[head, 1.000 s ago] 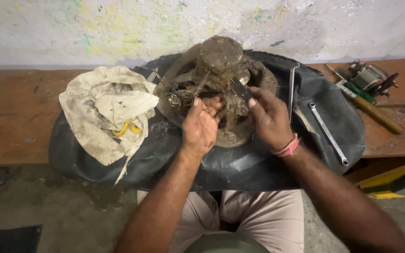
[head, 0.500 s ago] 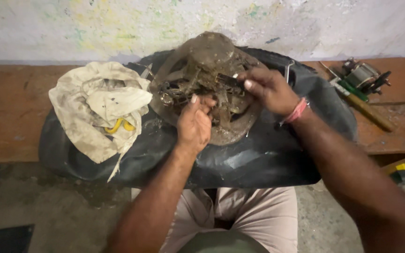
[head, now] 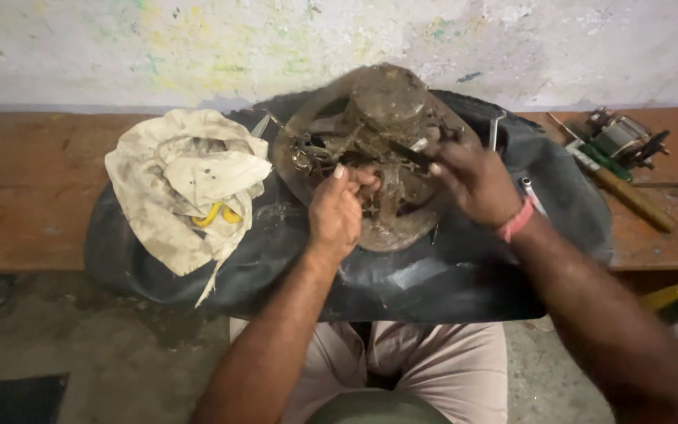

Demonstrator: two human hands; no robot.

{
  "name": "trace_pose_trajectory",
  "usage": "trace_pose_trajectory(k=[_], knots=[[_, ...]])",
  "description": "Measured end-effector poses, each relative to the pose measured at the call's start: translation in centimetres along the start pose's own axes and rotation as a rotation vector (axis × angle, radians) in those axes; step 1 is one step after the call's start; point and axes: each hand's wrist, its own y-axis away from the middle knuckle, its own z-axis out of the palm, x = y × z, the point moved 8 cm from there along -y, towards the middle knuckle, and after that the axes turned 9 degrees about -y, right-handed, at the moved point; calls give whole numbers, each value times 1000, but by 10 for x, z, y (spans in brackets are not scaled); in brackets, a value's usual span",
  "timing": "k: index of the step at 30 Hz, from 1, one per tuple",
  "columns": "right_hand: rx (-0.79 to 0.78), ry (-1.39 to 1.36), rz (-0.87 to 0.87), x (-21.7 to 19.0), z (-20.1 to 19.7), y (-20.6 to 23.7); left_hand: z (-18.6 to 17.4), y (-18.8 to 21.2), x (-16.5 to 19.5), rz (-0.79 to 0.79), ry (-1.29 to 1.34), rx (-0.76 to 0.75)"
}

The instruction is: The person is repairing a small electric motor placed on a black mat. They use a screwdriver to loosen screws, a wrench to adjust components, and pliers to remove parts. The person also wipes the motor with a cloth and manipulates internal components by hand.

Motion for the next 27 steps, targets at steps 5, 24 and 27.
trace_pose_trajectory(k=[5,24,27], knots=[[150,-125,100,2,-17,46,-2,-2,-1,-57,25,-1],[1,597,-429,-40,45,-7,4,1,3,-71,-2,-60],[-25,658,-453,-38,36,-3,7,0,2,-74,15,-86]])
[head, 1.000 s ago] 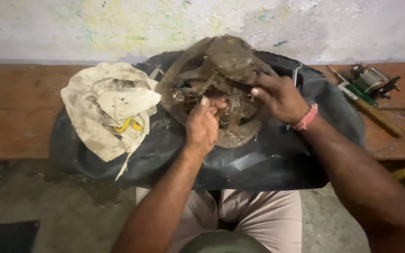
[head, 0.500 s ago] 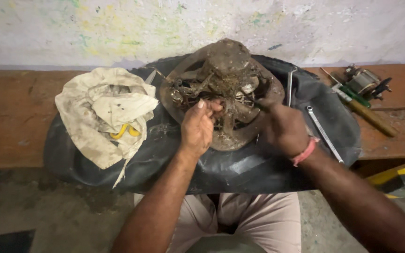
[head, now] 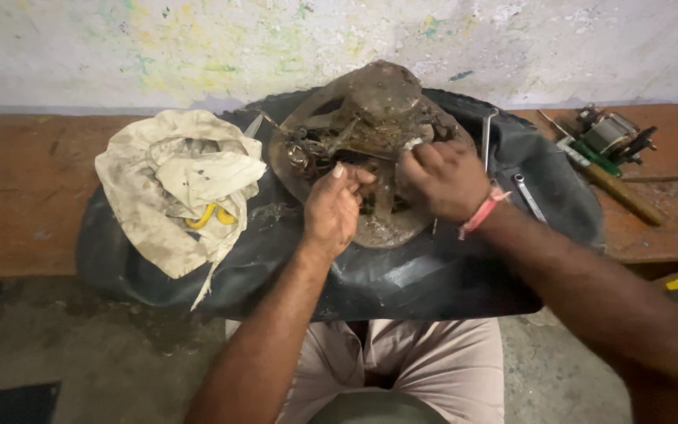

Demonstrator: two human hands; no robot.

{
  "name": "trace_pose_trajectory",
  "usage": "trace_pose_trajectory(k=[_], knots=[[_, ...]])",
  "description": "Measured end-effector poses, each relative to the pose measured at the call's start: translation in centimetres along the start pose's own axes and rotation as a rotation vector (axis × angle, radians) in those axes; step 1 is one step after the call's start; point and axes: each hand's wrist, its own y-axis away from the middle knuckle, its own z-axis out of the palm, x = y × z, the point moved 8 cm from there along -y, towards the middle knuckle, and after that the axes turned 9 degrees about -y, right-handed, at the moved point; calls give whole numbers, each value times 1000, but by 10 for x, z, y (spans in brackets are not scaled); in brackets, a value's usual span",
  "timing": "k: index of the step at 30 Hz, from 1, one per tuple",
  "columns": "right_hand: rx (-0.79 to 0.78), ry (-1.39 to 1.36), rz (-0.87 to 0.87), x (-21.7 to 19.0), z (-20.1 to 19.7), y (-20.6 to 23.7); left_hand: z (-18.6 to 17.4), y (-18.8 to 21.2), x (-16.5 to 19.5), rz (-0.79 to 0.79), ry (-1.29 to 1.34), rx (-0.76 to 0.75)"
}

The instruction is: The person is repairing a small electric motor placed on a black mat. They use a screwdriver to loosen screws, a wrench to adjust components, and pliers to remove parts. The person also wipes the motor with a cloth and manipulates internal components by hand.

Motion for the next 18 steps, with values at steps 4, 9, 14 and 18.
trace_pose_trajectory(k=[4,9,14,18], knots=[[-57,-57,89,18,-11,18,-3,-3,0,-6,-79,8],[189,-347,636,36,-23,49,-6,-3,-5,11,-40,2],[308,-399,608,-2,-31,50,-10,-2,-7,30,-26,7],[270,-541,682,5,-13,38,-6,-1,-6,35,-31,1]])
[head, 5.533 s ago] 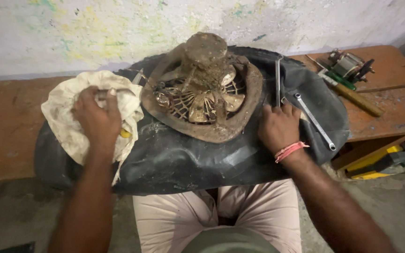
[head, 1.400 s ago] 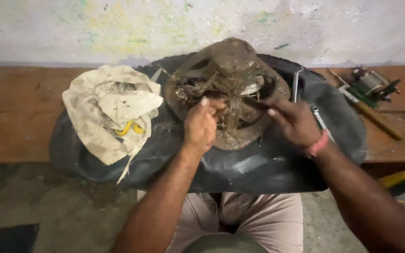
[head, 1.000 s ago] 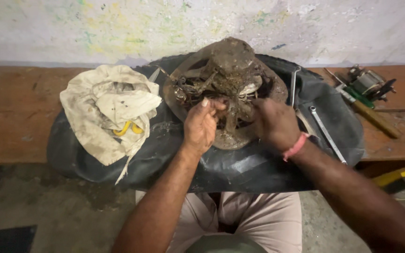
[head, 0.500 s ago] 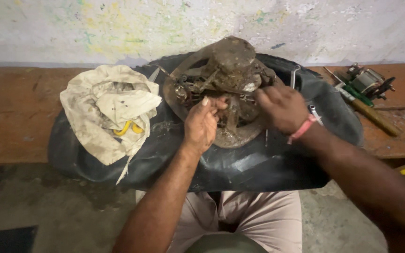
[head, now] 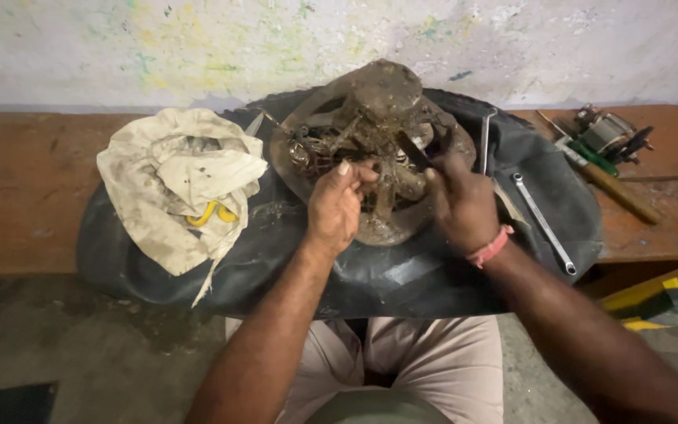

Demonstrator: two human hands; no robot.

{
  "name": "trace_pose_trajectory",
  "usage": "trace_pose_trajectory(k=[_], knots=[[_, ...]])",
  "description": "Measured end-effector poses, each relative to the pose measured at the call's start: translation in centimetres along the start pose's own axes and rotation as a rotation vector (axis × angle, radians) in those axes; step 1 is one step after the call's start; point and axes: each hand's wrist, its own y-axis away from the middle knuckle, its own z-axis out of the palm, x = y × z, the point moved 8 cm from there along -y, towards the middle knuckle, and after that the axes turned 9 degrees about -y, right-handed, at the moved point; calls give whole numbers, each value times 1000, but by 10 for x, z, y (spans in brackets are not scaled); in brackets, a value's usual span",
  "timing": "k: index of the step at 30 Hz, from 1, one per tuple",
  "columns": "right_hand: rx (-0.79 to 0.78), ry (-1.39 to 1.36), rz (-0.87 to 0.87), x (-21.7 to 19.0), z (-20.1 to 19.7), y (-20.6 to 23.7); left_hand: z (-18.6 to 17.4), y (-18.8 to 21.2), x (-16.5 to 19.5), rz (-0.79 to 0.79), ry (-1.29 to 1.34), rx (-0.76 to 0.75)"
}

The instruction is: The person is repairing a small electric motor placed on a black mat. They use a screwdriver to loosen screws, a wrench to adjust components, and pliers to remove parts. The person also wipes the motor with a cloth and manipulates internal components by hand.

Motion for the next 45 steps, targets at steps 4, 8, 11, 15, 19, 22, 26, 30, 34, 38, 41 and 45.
trace_pose_trajectory(k=[4,8,11,15,19,22,26,30,34,38,41,45], knots=[[-29,43,-38,5,14,-18,5,1,4,-6,-29,0],[-174,-209,64,19,14,-32,5,-1,4,-29,-44,4],[-307,-54,34,21,10,-40,6,-2,4,-16,-68,-6],[-298,-13,-7,15,7,-35,7,0,5,-4,-66,3],[-195,-15,54,5,2,1,4,1,5,-14,-13,16],[-86,-64,82,1,-15,18,0,-1,0,-37,-28,23],[28,-36,105,1,-33,19,1,-2,-1,16,4,14],[-137,181,-250,-23,-5,6,5,1,1,-17,-16,-17],[-230,472,-433,-18,27,-8,10,1,8,1,-58,-24],[-257,542,-532,-10,33,-16,11,3,7,-26,-56,-25],[-266,629,-703,-16,28,-17,10,2,7,-21,-52,-38],[-338,703,-658,-11,13,-23,9,1,6,-17,-76,-61]])
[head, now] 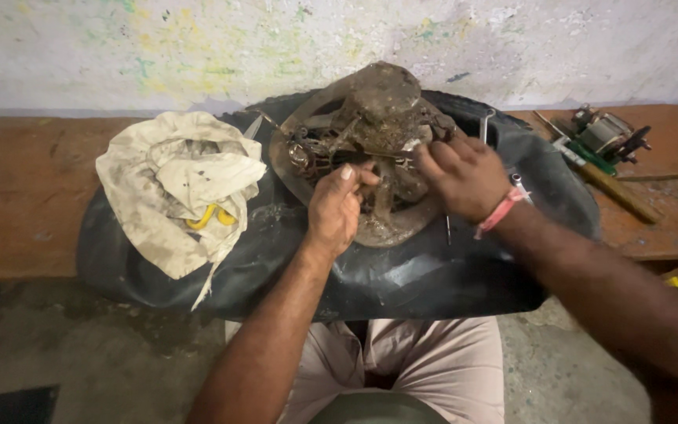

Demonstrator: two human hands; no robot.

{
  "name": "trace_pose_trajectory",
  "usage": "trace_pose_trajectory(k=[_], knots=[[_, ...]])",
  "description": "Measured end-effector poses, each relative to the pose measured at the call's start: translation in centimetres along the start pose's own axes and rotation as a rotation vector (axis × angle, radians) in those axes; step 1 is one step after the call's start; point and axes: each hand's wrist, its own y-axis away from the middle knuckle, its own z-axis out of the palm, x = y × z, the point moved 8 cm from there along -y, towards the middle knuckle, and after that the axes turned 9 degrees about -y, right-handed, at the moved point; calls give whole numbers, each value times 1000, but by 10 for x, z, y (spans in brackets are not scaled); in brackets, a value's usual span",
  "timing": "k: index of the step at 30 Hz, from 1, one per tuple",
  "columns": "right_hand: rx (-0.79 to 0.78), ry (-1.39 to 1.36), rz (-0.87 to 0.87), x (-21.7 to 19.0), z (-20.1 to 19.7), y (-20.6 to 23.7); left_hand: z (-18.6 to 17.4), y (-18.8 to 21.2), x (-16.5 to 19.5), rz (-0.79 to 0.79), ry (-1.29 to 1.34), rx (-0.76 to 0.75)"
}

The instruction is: The person is repairing a small electric motor placed on a black mat. They use a screwdriver to loosen screws, a wrench to adjust components, and pliers to remove parts. The person also wipes the motor with a cloth and manipulates internal components by hand.

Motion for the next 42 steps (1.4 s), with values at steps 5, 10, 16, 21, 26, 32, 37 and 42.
trace_pose_trajectory(k=[5,10,16,21,26,32,37,42], knots=[[53,-31,23,12,-15,17,-6,-1,-7,-17,23,38],[191,-147,404,40,-36,30,-11,-3,-9,45,-9,59],[288,-643,559,17,-30,27,-11,-2,-14,-8,23,67],[129,-733,529,32,0,-1,-8,0,-8,8,-13,46],[37,-790,526,39,11,-14,-10,-2,-9,-3,-37,51],[188,-741,354,5,-15,-15,-12,-1,-14,-15,27,65],[147,-730,742,-13,6,11,-12,0,-12,9,16,88],[161,-754,733,-28,5,21,-7,2,-5,19,18,73]])
